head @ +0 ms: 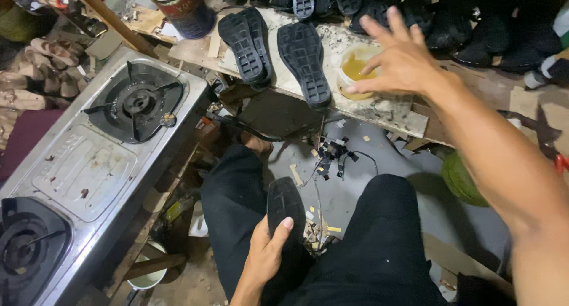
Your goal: The person sits on the floor of a shoe workshop and applies glue by hand to the tread side of rubber shoe soles, rubbing the adhesive over the sole surface one sole at a time and setting finished soles on the workbench beside a cup of glue.
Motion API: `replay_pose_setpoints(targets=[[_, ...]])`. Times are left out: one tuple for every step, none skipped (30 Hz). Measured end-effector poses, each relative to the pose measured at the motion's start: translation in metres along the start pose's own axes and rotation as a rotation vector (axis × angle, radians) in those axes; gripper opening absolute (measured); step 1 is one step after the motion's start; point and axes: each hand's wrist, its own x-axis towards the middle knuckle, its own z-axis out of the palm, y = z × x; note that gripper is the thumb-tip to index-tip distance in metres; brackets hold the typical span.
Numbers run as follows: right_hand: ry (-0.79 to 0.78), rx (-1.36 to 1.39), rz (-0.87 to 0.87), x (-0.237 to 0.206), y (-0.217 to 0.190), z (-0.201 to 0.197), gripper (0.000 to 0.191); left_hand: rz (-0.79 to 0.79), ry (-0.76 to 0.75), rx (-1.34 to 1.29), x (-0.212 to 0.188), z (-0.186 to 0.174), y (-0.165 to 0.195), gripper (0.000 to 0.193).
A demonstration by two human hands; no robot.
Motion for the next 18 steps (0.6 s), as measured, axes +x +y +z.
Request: replay_pose_setpoints(targets=[[0.123, 0.02, -0.046, -0.003, 0.002, -0.002, 0.062, -0.011, 0.039, -0.004, 0.002, -0.003, 0.0, 0.039], [0.17, 0.057, -0.065, -0.01, 0.002, -0.004, 0.058, -0.027, 0.075, -0.01, 0.005, -0.006, 0.0, 0.04], [0.212, 0.094, -0.08, -0.018, 0.001, -0.006, 0.055, -0.047, 0.11, -0.018, 0.005, -0.007, -0.001, 0.04], [0.256, 0.133, -0.094, -0.027, -0.002, -0.008, 0.052, -0.072, 0.114, -0.072, 0.006, -0.006, -0.002, 0.041], [0.219, 0.232, -0.051, -0.036, -0.007, -0.011, 0.046, -0.096, 0.117, -0.125, 0.009, -0.005, -0.003, 0.043], [0.183, 0.331, -0.009, -0.042, -0.014, -0.014, 0.043, -0.117, 0.12, -0.179, 0.013, -0.004, -0.004, 0.045], [0.143, 0.431, 0.03, -0.05, -0.024, -0.017, 0.042, -0.138, 0.08, -0.237, 0.015, -0.002, -0.003, 0.045], [0.133, 0.6, 0.039, -0.065, -0.035, -0.022, 0.036, -0.161, 0.046, -0.295, 0.018, 0.001, -0.003, 0.046], [0.12, 0.767, 0.046, -0.081, -0.051, -0.023, 0.03, -0.18, 0.015, -0.354, 0.02, 0.004, -0.001, 0.046], [0.117, 0.817, -0.11, -0.094, -0.072, -0.019, 0.024, -0.212, -0.014, -0.383, 0.023, 0.007, 0.001, 0.045], [0.116, 0.868, -0.265, -0.106, -0.092, -0.014, 0.022, -0.245, -0.045, -0.408, 0.025, 0.009, 0.004, 0.044], [0.05, 0.929, -0.299, -0.119, -0.11, -0.007, 0.022, -0.277, -0.079, -0.433, 0.027, 0.01, 0.007, 0.043], [-0.014, 0.987, -0.329, -0.13, -0.125, 0.0, 0.028, -0.271, -0.091, -0.431, 0.028, 0.011, 0.01, 0.042], [-0.007, 1.04, -0.33, -0.137, -0.137, 0.008, 0.031, -0.269, -0.102, -0.427, 0.029, 0.012, 0.013, 0.042], [0.0, 1.094, -0.327, -0.143, -0.149, 0.017, 0.034, -0.269, -0.115, -0.424, 0.028, 0.013, 0.015, 0.041], [0.007, 1.148, -0.322, -0.146, -0.156, 0.024, 0.038, -0.266, -0.127, -0.418, 0.028, 0.015, 0.016, 0.042], [0.027, 1.157, -0.297, -0.149, -0.158, 0.03, 0.041, -0.264, -0.139, -0.412, 0.027, 0.016, 0.017, 0.042], [0.048, 1.165, -0.274, -0.15, -0.161, 0.035, 0.043, -0.26, -0.149, -0.406, 0.026, 0.017, 0.017, 0.043]])
